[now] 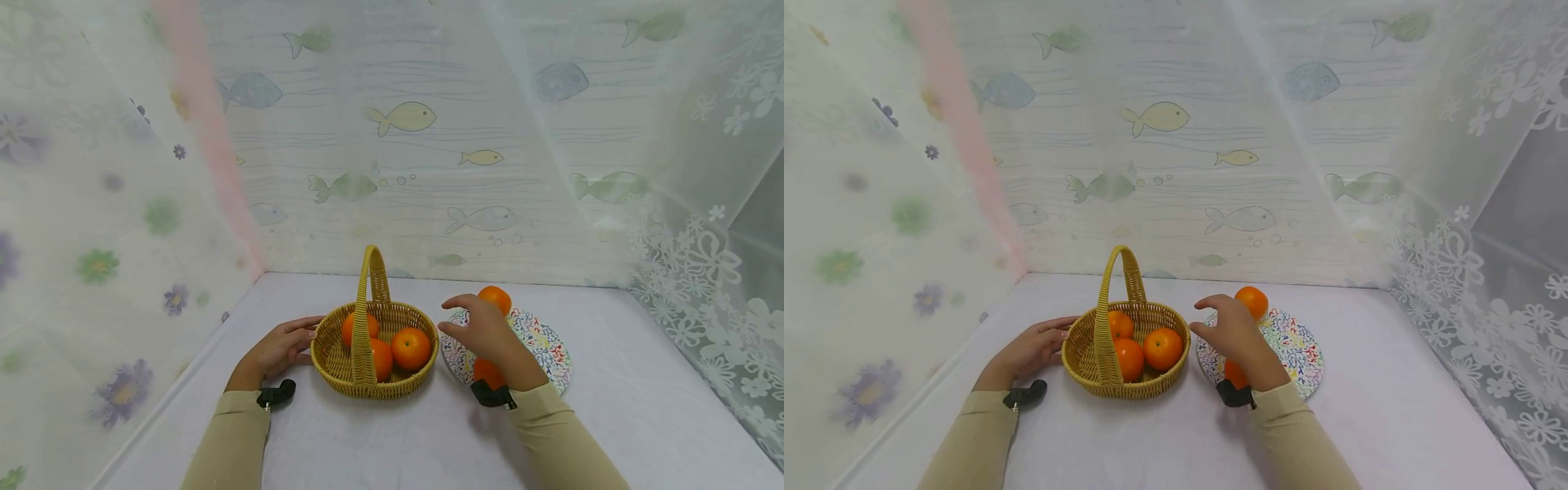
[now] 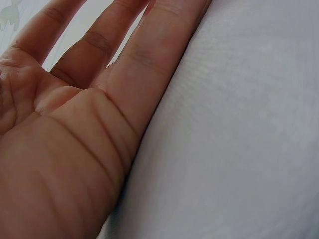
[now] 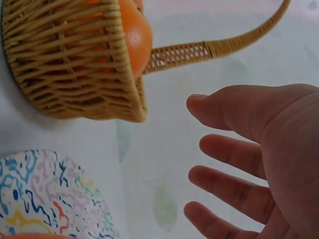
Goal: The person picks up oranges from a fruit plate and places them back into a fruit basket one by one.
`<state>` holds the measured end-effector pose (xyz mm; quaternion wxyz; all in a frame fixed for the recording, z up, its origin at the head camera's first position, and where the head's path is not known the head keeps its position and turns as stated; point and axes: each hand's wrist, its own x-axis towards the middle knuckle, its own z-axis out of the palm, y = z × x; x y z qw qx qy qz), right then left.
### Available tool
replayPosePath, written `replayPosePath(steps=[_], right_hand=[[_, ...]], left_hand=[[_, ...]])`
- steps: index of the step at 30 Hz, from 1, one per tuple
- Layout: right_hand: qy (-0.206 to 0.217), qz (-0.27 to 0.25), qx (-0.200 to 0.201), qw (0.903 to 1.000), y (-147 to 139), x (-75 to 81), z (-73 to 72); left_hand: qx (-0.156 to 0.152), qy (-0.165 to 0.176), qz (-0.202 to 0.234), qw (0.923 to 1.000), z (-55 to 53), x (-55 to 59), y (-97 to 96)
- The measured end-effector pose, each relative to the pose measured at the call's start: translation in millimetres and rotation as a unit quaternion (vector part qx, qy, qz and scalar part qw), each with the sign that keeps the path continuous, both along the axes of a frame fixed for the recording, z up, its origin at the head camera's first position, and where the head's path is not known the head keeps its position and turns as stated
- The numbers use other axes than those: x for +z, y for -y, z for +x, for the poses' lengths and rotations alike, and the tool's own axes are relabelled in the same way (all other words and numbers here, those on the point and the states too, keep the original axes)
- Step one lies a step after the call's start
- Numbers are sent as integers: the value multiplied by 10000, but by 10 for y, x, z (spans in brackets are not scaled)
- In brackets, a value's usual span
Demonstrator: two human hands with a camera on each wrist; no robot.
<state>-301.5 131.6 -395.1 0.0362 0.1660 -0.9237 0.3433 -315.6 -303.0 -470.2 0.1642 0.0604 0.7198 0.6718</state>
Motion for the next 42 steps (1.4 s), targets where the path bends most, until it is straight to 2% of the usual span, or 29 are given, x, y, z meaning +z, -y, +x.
replayPosePath(steps=[6,12,17,23,27,32,38,42], right_hand=[[165,99,69,9998,-163,33,-45],[545,512,279,9968,-317,60,-68],[650,830,423,9935,-399,58,-76],[1026,985,202,9896,-495,77,-67],[1234,1121,104,9859,-602,98,-41],[1391,1076,239,9841,-765,112,-32],[1491,680,443,9855,-1015,39,-72],[1761,352,862,9800,-1148,-12,-95]], left_hand=[[-95,-101,-100,9999,7,18,-2],[-52,-86,-120,9999,-2,8,2],[30,-32,-53,10000,-12,-15,12],[-25,-48,-66,10000,-11,-10,5],[76,7,-75,9999,-8,2,-7],[97,9,-75,9999,-4,2,-8],[65,-3,-23,10000,-13,-16,4],[31,-27,-37,10000,-16,-22,11]])
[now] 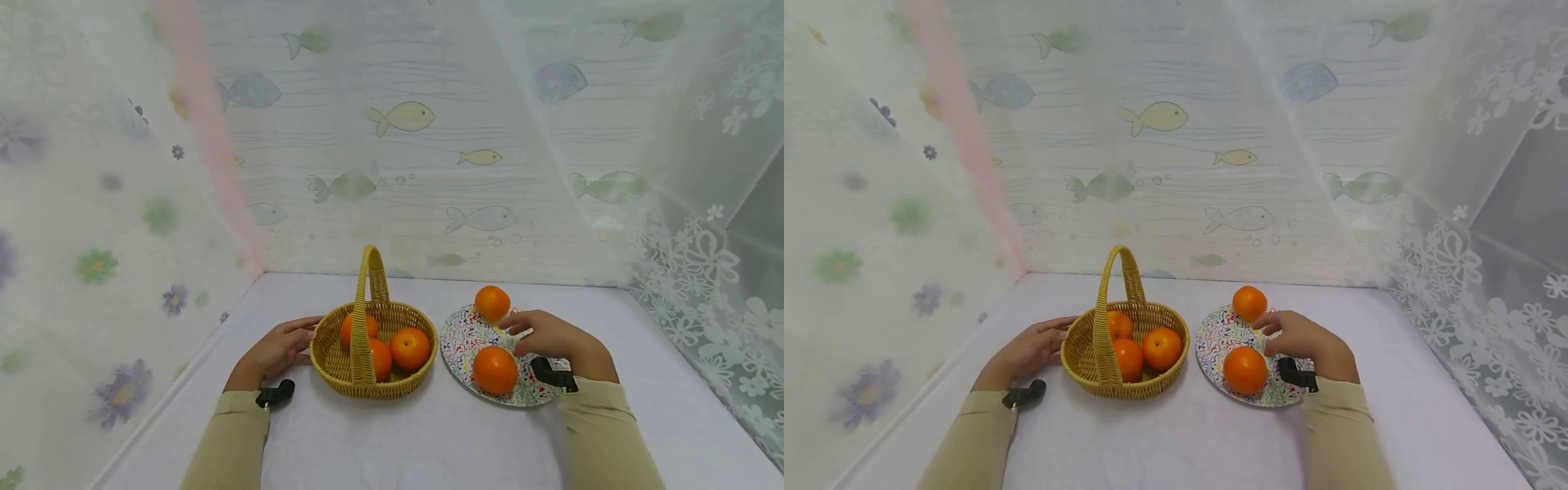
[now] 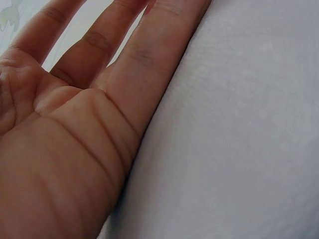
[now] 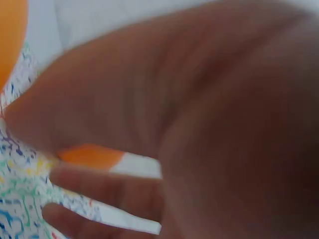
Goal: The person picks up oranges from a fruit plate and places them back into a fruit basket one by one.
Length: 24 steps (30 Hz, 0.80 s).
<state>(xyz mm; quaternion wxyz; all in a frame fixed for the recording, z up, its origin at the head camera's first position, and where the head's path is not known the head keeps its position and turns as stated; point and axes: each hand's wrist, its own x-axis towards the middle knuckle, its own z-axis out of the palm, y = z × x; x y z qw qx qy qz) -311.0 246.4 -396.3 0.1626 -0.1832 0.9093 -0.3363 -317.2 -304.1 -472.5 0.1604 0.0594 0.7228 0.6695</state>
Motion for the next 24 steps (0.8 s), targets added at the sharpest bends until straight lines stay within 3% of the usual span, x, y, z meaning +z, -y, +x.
replayPosePath(steps=[6,9,17,24], right_hand=[[645,-473,357,9962,-10,-39,-12],[727,-545,464,9948,32,-52,-12],[697,-691,756,9923,181,-77,-24],[340,-116,511,9980,391,-85,-14]], left_hand=[[3,-10,-14,10000,-4,0,6],[17,-5,-34,10000,-2,7,-1],[-8,-15,-36,10000,3,13,-4],[-44,-29,-8,10000,5,7,6]])
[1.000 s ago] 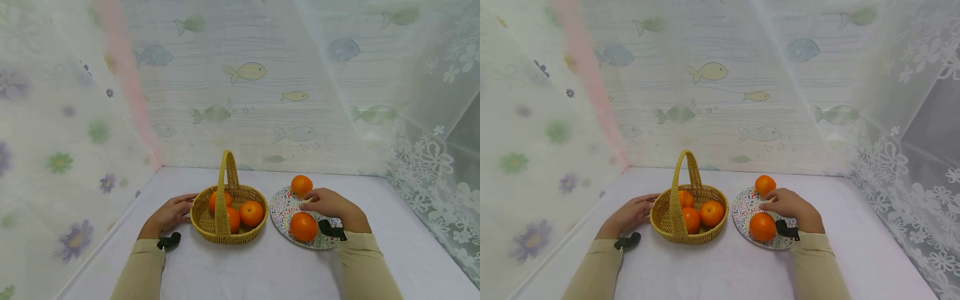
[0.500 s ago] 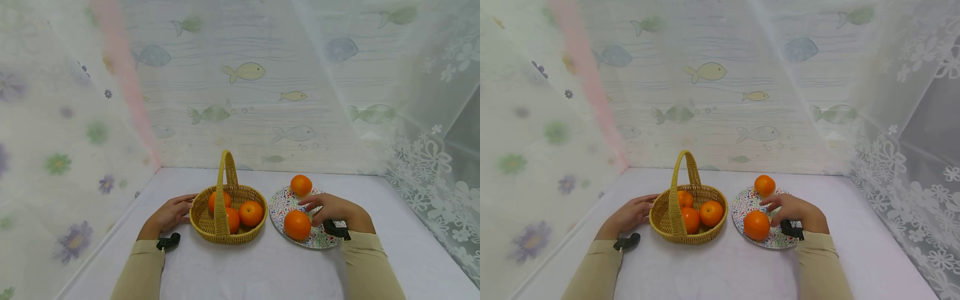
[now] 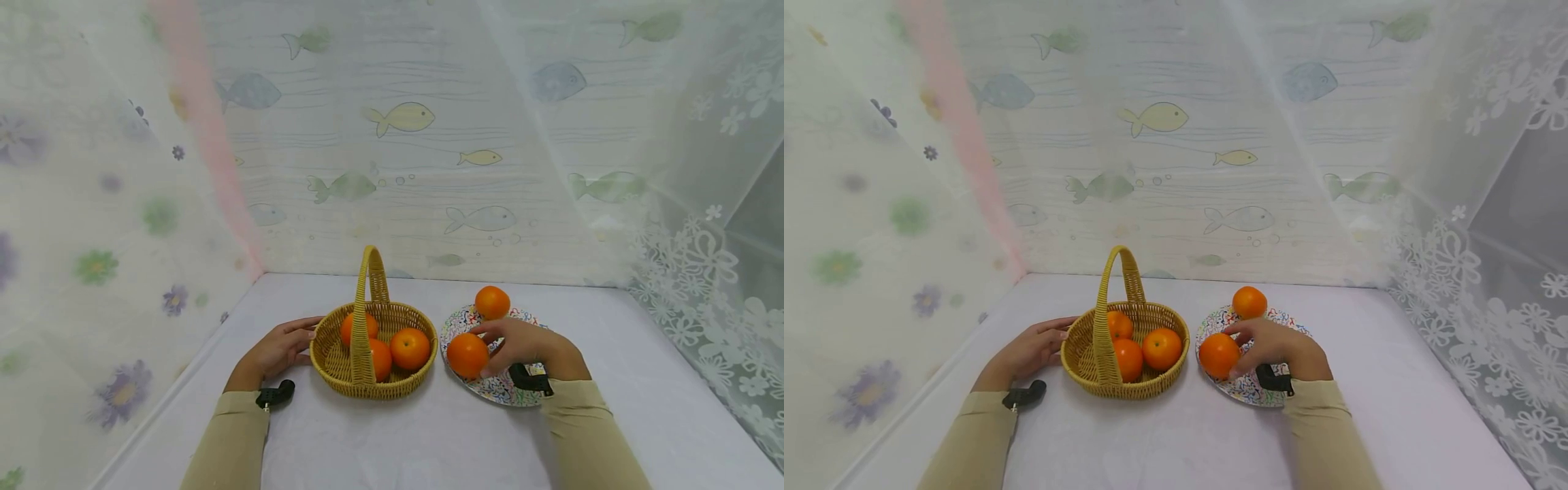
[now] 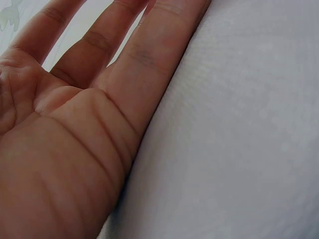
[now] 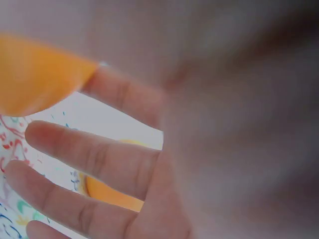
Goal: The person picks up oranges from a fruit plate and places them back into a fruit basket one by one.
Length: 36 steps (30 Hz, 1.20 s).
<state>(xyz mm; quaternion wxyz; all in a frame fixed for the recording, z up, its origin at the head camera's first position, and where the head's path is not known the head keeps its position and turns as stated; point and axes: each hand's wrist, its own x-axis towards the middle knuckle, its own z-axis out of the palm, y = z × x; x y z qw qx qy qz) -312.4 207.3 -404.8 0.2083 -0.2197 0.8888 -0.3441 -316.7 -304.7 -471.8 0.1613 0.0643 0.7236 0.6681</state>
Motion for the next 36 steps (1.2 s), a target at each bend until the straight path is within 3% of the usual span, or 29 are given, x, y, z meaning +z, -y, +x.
replayPosePath(steps=[8,17,36], right_hand=[[-533,309,-220,9979,116,8,19],[-997,367,-474,9932,32,25,-22],[-1152,-79,-1247,9854,17,69,-39]], left_hand=[[7,22,32,10000,-8,-5,4],[-12,14,46,10000,-12,5,-4],[-17,16,110,9999,-5,-10,5]])
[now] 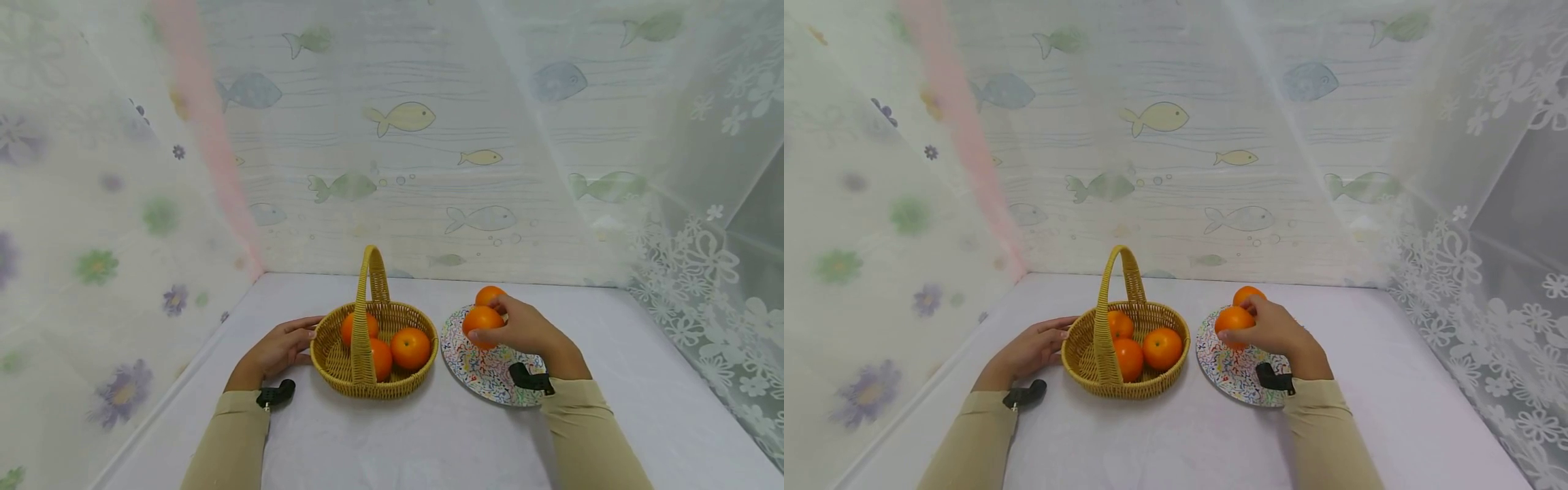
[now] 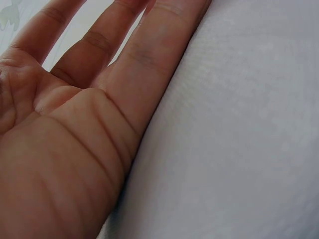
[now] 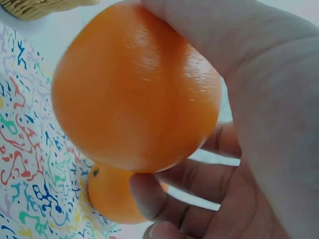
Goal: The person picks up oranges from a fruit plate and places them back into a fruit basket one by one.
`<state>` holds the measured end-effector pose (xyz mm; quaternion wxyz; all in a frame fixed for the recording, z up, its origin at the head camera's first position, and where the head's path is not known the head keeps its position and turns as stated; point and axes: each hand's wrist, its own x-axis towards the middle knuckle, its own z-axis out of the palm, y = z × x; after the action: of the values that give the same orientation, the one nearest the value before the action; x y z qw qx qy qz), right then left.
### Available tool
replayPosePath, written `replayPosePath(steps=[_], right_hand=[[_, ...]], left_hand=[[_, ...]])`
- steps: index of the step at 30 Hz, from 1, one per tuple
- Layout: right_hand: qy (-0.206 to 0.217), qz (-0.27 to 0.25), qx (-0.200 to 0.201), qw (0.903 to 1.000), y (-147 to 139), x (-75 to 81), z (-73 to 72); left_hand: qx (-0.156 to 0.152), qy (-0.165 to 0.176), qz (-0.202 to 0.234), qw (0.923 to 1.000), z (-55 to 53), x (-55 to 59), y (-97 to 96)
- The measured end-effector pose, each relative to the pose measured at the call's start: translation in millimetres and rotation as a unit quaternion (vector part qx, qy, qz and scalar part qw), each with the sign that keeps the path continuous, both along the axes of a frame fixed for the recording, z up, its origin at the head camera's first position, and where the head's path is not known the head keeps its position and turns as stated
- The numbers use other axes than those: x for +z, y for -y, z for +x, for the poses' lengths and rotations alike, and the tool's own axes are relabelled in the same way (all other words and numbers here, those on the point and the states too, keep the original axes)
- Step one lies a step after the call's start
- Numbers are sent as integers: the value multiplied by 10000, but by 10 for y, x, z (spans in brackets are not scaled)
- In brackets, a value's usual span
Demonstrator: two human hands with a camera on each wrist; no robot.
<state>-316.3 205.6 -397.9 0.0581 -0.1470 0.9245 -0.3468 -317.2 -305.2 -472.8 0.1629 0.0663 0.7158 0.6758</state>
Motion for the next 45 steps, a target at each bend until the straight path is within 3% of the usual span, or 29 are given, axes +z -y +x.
replayPosePath(steps=[8,19,30,37,45], right_hand=[[-375,-180,-53,9991,85,22,3],[-1261,-537,-186,9904,218,21,-9],[-1348,-960,-60,9862,436,38,33],[-1590,-745,132,9844,524,24,3],[-1662,-405,510,9839,762,118,10]], left_hand=[[4,39,-15,10000,-8,9,-3],[80,77,-55,9999,-6,7,2],[11,26,-87,10000,13,20,2],[62,84,-78,9999,16,21,-7],[3,-1,-26,10000,20,28,-11]])
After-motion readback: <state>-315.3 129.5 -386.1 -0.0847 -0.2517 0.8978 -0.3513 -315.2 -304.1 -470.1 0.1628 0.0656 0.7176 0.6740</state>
